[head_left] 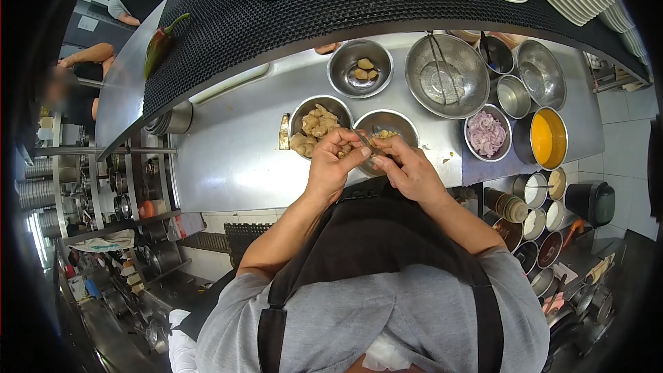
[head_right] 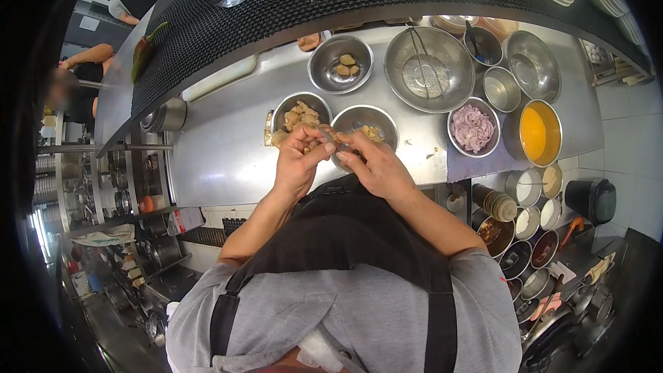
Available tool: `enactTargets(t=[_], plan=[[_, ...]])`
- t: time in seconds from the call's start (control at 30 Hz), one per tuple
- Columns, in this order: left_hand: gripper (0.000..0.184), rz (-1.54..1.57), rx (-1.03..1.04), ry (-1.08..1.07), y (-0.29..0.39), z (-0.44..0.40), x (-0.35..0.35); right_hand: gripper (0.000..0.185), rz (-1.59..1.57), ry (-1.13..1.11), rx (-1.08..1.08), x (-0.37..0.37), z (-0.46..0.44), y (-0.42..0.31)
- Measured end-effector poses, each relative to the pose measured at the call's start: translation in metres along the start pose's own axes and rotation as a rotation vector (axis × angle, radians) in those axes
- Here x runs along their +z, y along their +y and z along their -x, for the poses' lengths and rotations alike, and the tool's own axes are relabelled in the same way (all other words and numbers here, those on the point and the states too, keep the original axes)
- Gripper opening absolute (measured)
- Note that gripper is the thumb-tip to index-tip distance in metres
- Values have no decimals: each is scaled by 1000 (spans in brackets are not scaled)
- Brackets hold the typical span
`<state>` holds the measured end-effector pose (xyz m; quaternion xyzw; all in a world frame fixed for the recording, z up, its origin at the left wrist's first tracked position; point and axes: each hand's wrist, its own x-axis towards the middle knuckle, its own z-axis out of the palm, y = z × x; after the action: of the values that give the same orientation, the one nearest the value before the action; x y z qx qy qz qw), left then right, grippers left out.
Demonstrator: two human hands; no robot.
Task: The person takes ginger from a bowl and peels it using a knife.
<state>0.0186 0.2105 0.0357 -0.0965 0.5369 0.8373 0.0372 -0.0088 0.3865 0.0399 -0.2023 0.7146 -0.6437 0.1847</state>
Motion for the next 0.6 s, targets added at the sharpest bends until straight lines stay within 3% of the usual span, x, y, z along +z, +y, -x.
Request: enactTargets(t=[0.1, 0.2, 0.27, 0.3, 0.37, 0.43, 0.6], plan=[[19, -4, -14, -13, -5, 0, -5, 28, 143, 22, 11, 1, -2, 0], [18, -6, -28, -47, -8, 1, -8, 24, 234, 101, -183, 2, -4, 13], [18, 4, -30, -62, -8, 1, -9, 22, -198, -72, 176, -3, -3, 8], [19, 66, -72, -101, -7, 0, -8, 22, -198, -72, 175, -4, -3, 7], [20, 127, -112, -142, -6, -1, -9, 21, -556, -63, 263, -6, -3, 3], [26, 298, -209, -207, -5, -4, -11, 21, -570, -38, 264, -5, 0, 0], [28, 257, -194, -175, -3, -8, -14, 31, -387, 9, 223, -1, 6, 9]])
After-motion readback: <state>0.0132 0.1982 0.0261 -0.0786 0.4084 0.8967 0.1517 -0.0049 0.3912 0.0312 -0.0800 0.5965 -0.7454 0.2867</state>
